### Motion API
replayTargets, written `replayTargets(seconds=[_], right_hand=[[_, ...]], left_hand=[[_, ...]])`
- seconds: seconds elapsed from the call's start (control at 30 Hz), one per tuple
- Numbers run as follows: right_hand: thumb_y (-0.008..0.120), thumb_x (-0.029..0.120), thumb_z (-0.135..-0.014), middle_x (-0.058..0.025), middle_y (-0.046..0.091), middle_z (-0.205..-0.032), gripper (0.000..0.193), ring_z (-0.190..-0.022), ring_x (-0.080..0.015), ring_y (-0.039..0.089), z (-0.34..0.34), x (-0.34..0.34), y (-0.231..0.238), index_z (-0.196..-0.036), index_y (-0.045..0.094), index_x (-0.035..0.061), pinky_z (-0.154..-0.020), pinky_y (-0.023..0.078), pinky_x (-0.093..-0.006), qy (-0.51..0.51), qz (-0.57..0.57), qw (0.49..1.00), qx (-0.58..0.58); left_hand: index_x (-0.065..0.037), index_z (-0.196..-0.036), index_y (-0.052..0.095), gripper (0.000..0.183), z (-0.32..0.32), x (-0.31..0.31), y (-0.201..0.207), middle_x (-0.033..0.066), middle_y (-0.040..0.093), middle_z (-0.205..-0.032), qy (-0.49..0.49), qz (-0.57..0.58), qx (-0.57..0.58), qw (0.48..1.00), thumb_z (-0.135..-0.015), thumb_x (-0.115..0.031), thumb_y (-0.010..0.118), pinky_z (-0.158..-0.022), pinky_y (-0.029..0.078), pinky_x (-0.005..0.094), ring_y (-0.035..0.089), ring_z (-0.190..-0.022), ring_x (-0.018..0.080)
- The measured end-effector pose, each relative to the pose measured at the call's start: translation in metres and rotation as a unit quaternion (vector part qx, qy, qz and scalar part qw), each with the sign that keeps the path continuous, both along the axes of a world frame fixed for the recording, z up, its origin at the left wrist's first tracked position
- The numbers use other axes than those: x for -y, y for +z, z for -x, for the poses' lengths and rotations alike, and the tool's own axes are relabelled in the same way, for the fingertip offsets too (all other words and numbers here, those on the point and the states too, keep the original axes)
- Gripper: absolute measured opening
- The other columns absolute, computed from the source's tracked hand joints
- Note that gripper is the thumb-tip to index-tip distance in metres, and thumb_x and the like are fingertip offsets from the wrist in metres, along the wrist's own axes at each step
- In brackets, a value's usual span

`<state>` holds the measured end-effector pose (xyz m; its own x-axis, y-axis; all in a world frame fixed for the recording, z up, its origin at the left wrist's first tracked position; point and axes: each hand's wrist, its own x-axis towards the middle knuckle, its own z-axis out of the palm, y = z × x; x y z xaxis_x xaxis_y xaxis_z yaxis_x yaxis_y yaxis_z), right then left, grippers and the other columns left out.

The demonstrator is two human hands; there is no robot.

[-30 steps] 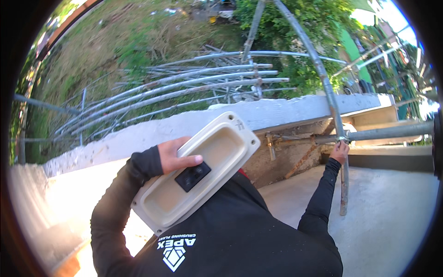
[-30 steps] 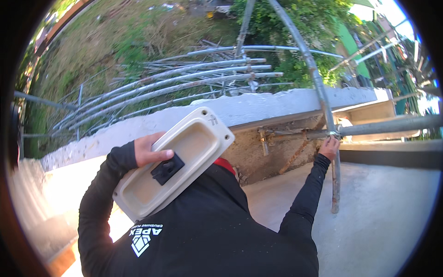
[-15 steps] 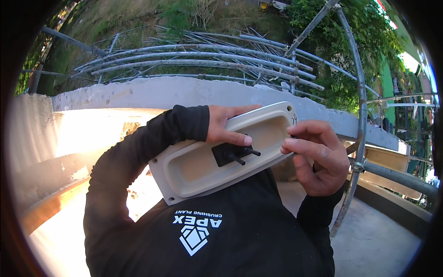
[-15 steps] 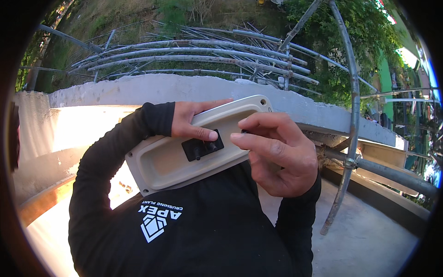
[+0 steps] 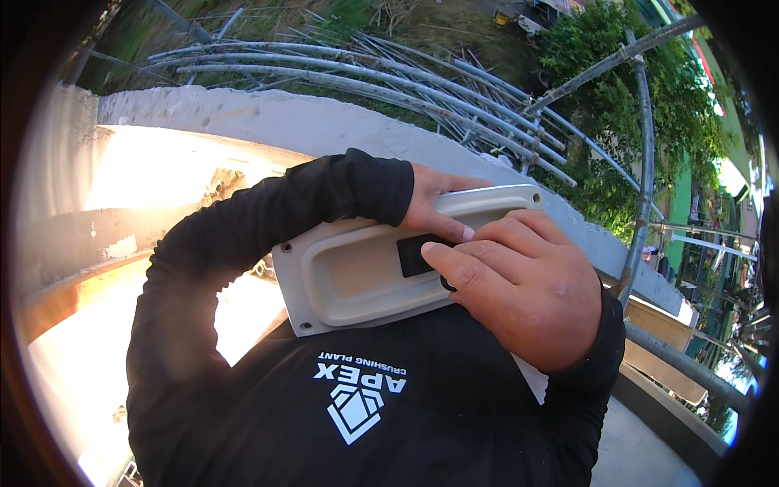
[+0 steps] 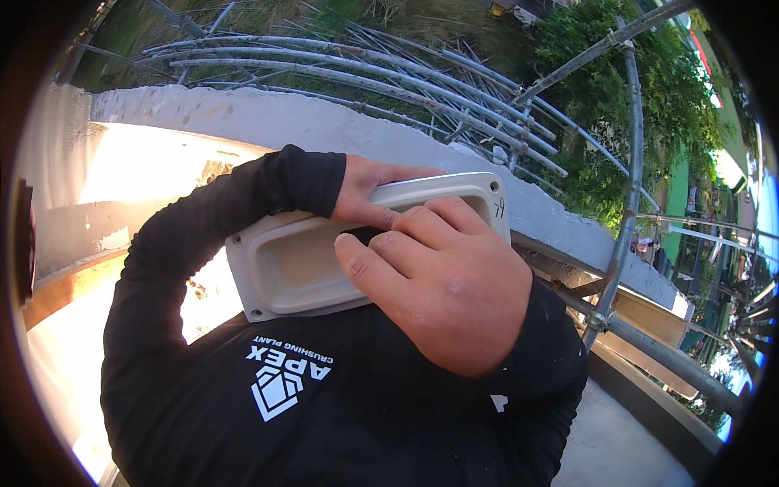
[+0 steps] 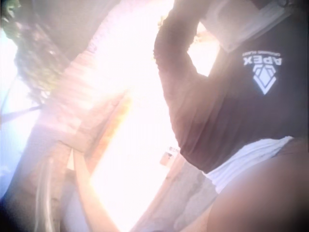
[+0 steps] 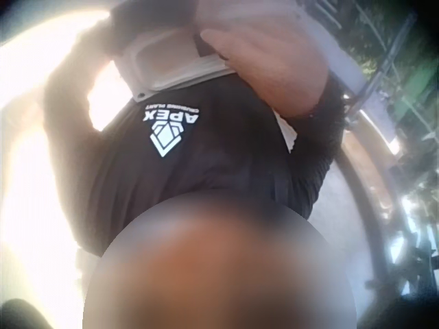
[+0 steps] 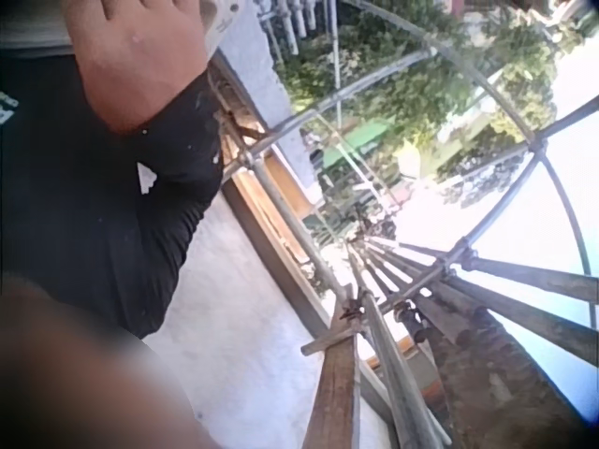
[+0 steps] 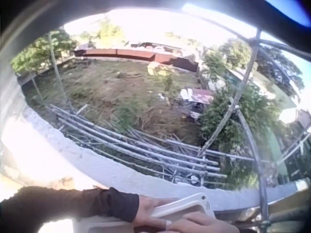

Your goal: The person carries a white plastic cover and a beige plastic housing, then assembles a black internal mechanism into the housing. The person inserts the mechanism, secures it, and attaches the cover, completing the assembly of a single plastic component.

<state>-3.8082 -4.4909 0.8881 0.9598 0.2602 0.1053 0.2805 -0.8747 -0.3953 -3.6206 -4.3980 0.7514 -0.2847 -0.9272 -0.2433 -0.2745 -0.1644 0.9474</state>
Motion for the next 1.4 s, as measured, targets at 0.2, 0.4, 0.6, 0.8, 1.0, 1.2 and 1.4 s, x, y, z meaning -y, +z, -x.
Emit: replayTargets(seconds=[0.2,0.4,0.6,0.8,1.0,1.2,1.4], right_hand=[[0.065,0.014,-0.078,-0.0050,0.062,-0.084,0.017,-0.089,-0.0232,0.062,-0.015,-0.008,-0.020,-0.094,0.066,0.0067,-0.091,0.046,-0.0392,0.025,0.093,0.995,-0.011],[0.064,0.013,-0.079,-0.0050,0.063,-0.084,0.017,-0.089,-0.0238,0.063,-0.022,-0.014,-0.032,-0.095,0.067,0.0067,-0.092,0.046,-0.0398,-0.007,0.091,0.996,-0.001],[0.064,0.014,-0.079,-0.0053,0.065,-0.083,0.014,-0.089,-0.0239,0.064,-0.029,-0.014,-0.032,-0.090,0.069,0.0067,-0.091,0.046,-0.0382,0.013,0.128,0.992,-0.013],[0.064,0.014,-0.078,-0.0071,0.066,-0.078,0.012,-0.085,-0.0241,0.065,-0.032,-0.019,-0.038,-0.080,0.071,0.0045,-0.086,0.046,-0.0372,0.003,0.155,0.988,-0.030],[0.064,0.013,-0.078,-0.0087,0.067,-0.080,0.012,-0.083,-0.0248,0.065,-0.032,-0.022,-0.039,-0.080,0.071,0.0043,-0.086,0.047,-0.0380,-0.024,0.166,0.985,-0.041],[0.064,0.015,-0.080,-0.0089,0.066,-0.084,0.016,-0.088,-0.0259,0.064,-0.033,-0.021,-0.032,-0.092,0.070,0.0057,-0.089,0.047,-0.0396,-0.013,0.142,0.987,-0.075],[0.069,0.017,-0.080,-0.0096,0.065,-0.091,0.019,-0.094,-0.0261,0.063,-0.040,-0.027,-0.029,-0.096,0.069,0.0055,-0.092,0.046,-0.0408,-0.016,0.135,0.987,-0.086]], left_hand=[[-0.029,-0.163,0.029,0.080,-0.002,0.000,-0.002,0.0212,0.069,-0.122,0.013,-0.010,0.049,0.999,-0.092,-0.043,0.064,-0.093,0.053,0.0390,0.069,-0.104,0.0331],[-0.032,-0.162,0.029,0.080,-0.007,0.005,-0.005,0.0217,0.070,-0.119,0.010,-0.010,0.065,0.998,-0.090,-0.041,0.064,-0.093,0.053,0.0400,0.070,-0.103,0.0360],[-0.032,-0.162,0.031,0.080,-0.009,0.009,-0.009,0.0225,0.070,-0.121,0.006,-0.009,0.060,0.998,-0.089,-0.039,0.065,-0.095,0.053,0.0412,0.069,-0.106,0.0384],[-0.033,-0.161,0.034,0.080,-0.009,0.015,-0.015,0.0221,0.069,-0.123,0.006,-0.014,0.058,0.998,-0.088,-0.040,0.065,-0.096,0.052,0.0408,0.068,-0.110,0.0374],[-0.032,-0.161,0.034,0.081,-0.013,0.012,-0.014,0.0216,0.069,-0.125,0.008,-0.019,0.053,0.998,-0.086,-0.040,0.067,-0.097,0.052,0.0408,0.068,-0.111,0.0370],[-0.031,-0.160,0.035,0.080,-0.012,0.008,-0.017,0.0213,0.069,-0.124,0.009,-0.003,0.042,0.999,-0.087,-0.037,0.066,-0.098,0.052,0.0407,0.068,-0.111,0.0365],[-0.031,-0.161,0.034,0.079,-0.015,0.001,-0.021,0.0204,0.070,-0.122,0.008,-0.012,0.045,0.999,-0.088,-0.032,0.064,-0.095,0.053,0.0407,0.069,-0.108,0.0358]])
